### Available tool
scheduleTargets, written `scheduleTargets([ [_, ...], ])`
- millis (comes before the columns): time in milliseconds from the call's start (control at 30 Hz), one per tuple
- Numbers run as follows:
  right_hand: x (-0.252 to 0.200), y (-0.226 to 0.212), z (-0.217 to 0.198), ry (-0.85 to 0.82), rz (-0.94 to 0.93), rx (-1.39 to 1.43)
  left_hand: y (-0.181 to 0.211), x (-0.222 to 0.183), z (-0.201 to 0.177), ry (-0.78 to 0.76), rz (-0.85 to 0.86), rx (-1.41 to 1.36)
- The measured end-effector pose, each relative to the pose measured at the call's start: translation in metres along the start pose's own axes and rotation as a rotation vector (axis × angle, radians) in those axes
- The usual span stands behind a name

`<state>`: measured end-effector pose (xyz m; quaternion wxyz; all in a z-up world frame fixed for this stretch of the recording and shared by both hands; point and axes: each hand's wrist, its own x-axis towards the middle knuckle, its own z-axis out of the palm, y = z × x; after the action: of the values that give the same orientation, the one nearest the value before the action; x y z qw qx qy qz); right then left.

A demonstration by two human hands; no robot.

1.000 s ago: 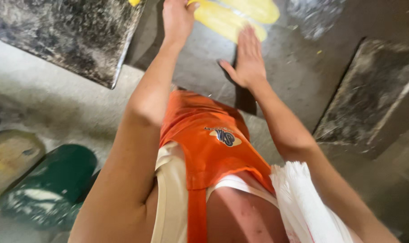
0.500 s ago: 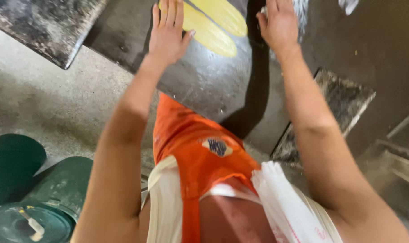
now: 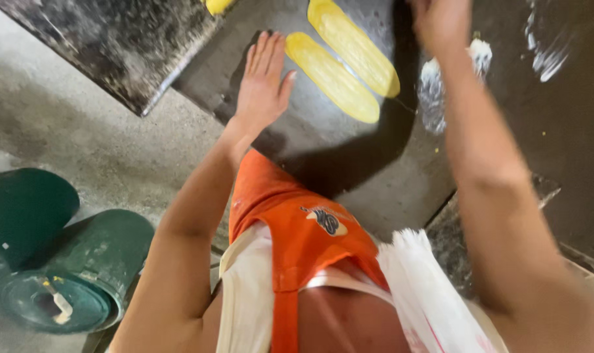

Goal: The person flattens pieces of yellow dough on a workspace, applies a dark filling to them, and rolls them into cylindrical shapes, placing the finished rolls on metal trays.

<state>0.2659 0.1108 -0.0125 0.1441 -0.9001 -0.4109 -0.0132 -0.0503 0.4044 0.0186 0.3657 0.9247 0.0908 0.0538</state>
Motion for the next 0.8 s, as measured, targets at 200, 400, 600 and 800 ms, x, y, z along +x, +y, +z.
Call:
scheduleTargets([
  [200, -0.006, -0.172, -0.006, -0.122, -0.037, 0.377, -0.004, 0.068, 0.023, -0.113, 0.239, 0.111],
  [400, -0.046, -0.188, -0.045, -0.262, -0.112, -0.114, 0.001, 0.083, 0.019, -0.145, 0.297, 0.322],
  [600, -0.028, -0.184, -0.033, -0.361, -0.158, -0.028, 0.000, 0.071, -0.006, -0.377, -0.045, 0.202],
  [800, -0.068, -0.121, -0.055, -0.203, -0.146, -0.130, -0.027, 0.016, -0.027, 0.005, -0.001, 0.076],
])
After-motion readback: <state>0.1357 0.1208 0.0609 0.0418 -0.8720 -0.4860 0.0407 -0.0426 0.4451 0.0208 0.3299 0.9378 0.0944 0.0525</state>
